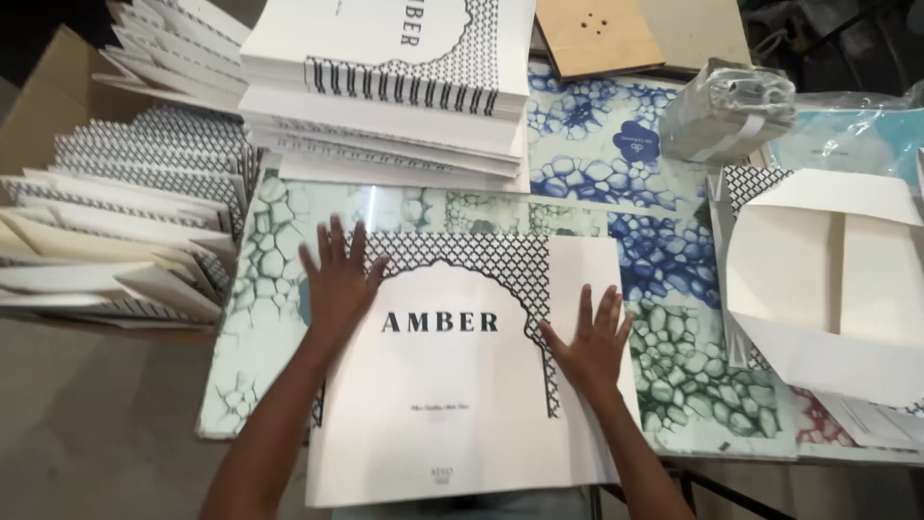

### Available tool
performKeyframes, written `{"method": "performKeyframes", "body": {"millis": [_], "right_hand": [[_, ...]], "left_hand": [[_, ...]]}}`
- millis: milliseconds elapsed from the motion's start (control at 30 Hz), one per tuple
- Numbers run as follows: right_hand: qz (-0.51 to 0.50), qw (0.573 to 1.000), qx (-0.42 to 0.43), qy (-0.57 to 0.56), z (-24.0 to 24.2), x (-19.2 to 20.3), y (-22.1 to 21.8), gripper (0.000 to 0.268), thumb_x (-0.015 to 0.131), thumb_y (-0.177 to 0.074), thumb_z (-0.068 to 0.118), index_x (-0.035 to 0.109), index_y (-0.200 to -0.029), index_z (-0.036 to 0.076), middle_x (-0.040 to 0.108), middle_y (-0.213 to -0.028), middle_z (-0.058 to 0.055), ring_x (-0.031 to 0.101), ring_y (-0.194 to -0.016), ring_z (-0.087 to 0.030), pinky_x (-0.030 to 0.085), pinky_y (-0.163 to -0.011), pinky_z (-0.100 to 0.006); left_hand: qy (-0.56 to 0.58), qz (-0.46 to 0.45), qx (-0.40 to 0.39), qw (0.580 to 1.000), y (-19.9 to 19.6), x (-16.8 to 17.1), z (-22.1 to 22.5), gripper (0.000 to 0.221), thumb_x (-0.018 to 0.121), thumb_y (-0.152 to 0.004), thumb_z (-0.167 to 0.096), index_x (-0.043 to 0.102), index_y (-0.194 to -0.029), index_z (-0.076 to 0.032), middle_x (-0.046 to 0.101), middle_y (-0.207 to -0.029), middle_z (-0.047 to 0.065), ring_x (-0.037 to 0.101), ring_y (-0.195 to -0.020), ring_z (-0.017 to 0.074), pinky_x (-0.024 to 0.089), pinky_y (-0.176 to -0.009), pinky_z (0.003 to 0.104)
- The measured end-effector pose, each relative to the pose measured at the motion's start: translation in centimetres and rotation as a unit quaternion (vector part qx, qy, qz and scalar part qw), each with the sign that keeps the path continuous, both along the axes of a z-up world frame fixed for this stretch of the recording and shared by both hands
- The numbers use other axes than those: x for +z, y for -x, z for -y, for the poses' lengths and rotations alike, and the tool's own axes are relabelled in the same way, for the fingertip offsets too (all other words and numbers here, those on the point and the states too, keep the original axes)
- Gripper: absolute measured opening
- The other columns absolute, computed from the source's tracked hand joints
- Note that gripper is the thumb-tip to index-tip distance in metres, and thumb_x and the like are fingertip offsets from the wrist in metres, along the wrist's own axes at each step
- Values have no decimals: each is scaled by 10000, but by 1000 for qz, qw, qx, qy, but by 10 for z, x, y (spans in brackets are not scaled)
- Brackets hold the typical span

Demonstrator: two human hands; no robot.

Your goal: Folding paper gift bags with 'AMBER' branding.

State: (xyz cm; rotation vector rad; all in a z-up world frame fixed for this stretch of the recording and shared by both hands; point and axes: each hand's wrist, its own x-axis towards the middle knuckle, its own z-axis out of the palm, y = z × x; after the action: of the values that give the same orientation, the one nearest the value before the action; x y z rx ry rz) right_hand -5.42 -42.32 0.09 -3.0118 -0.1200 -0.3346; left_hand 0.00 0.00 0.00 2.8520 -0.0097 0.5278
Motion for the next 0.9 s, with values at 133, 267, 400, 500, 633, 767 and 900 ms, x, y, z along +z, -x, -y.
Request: {"method": "performKeyframes", "body": {"millis": [133,267,400,500,633,767,900], "right_hand": [[-10,1000,-19,-17,-7,9,-2,1070,487,-867,795,224,-1629,92,122,-1661,-329,122,-1556,-440,46,-1215,-638],[-15,999,-35,-20,-6,3,2,1059,474,-866,801,235,-1636,114,138,-1674,-307,123,-1561,-433,46,-1219,-630],[-11,999,-32,-19,-4,1,3,1050,471,-882,803,242,-1624,97,149,-1671,-317,126,-1562,-444,44,-1210,-650],[-34,998,-55,-2,7,-17,21,1041,483,-927,804,227,-1646,98,134,-1679,-355,109,-1592,-483,57,-1195,-730],[-89,984,-139,-69,-8,27,73,1221,529,-710,878,189,-1646,171,117,-1642,-379,87,-1540,-535,114,-1121,-763],[-197,954,-191,-117,12,17,96,1370,570,-601,947,121,-1648,186,75,-1632,-389,80,-1517,-559,158,-1100,-798],[-297,923,-175,-172,11,36,79,1365,582,-624,896,72,-1677,193,36,-1663,-354,81,-1525,-548,198,-1128,-764]], "left_hand": [[-54,-57,21,997,126,29,16,742,508,-978,-568,421,-1543,-96,349,-1594,279,318,-1480,430,225,-1164,663],[-38,-71,41,996,225,25,31,761,525,-928,-574,422,-1520,-107,377,-1572,250,348,-1464,395,252,-1187,599],[-26,-41,58,997,246,23,37,746,540,-928,-556,421,-1525,-125,376,-1569,236,350,-1462,401,252,-1190,607],[-33,-30,56,997,249,25,37,742,549,-924,-544,431,-1518,-114,372,-1571,256,348,-1454,414,250,-1178,605],[5,-55,74,996,235,46,36,761,602,-901,-542,430,-1521,-137,342,-1566,302,328,-1467,420,251,-1175,596],[231,-211,115,943,208,36,13,770,668,-896,-534,418,-1503,-131,399,-1556,236,403,-1421,394,340,-1150,519],[320,-135,87,934,191,81,6,926,686,-909,-475,270,-1546,53,494,-1397,363,543,-1206,506,450,-968,514]]}}
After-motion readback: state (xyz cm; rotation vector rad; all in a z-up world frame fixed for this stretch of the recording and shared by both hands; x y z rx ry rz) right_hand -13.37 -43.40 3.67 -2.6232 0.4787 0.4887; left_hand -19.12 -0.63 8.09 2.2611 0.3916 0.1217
